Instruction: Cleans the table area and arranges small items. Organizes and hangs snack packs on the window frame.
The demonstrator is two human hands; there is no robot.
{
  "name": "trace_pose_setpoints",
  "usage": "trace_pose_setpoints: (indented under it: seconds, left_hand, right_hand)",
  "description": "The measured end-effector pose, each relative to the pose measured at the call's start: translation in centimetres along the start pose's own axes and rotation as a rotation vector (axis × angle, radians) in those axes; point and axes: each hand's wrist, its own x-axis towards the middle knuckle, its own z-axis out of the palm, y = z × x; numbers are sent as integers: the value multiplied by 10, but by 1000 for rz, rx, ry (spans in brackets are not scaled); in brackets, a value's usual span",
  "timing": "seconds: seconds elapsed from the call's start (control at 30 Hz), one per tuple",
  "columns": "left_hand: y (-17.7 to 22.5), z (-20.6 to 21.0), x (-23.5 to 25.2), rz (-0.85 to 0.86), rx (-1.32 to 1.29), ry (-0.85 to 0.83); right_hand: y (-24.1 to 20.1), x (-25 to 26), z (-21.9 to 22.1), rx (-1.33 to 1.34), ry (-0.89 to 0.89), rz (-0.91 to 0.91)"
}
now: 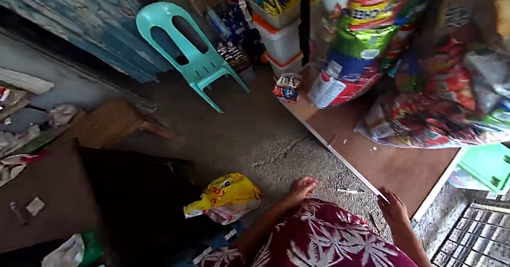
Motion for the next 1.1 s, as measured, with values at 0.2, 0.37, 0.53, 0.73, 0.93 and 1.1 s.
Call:
trace_pose_setpoints:
  seconds: [0.2, 0.37, 0.53, 0.73, 0.93, 1.1]
  left_hand:
    - [30, -141, -2, 22, -242, 401]
    - [36, -186, 27, -8, -393, 504]
    - [61, -219, 70, -44, -404, 395]
    - [132, -291, 90, 119, -379, 604]
    - [142, -346, 110, 64, -457, 686]
    - [141, -417, 131, -18, -460, 591]
  right_hand:
    - [-38, -6, 195, -367, -490, -40]
    - [-62, 10, 278, -646, -708, -40]
    - [-90, 56, 341, -726, -714, -66]
    - [-163, 90, 454, -836, -850, -153]
    - [-224, 106, 579, -841, -919, -329]
    - [-214, 112, 650, -746, -868, -296]
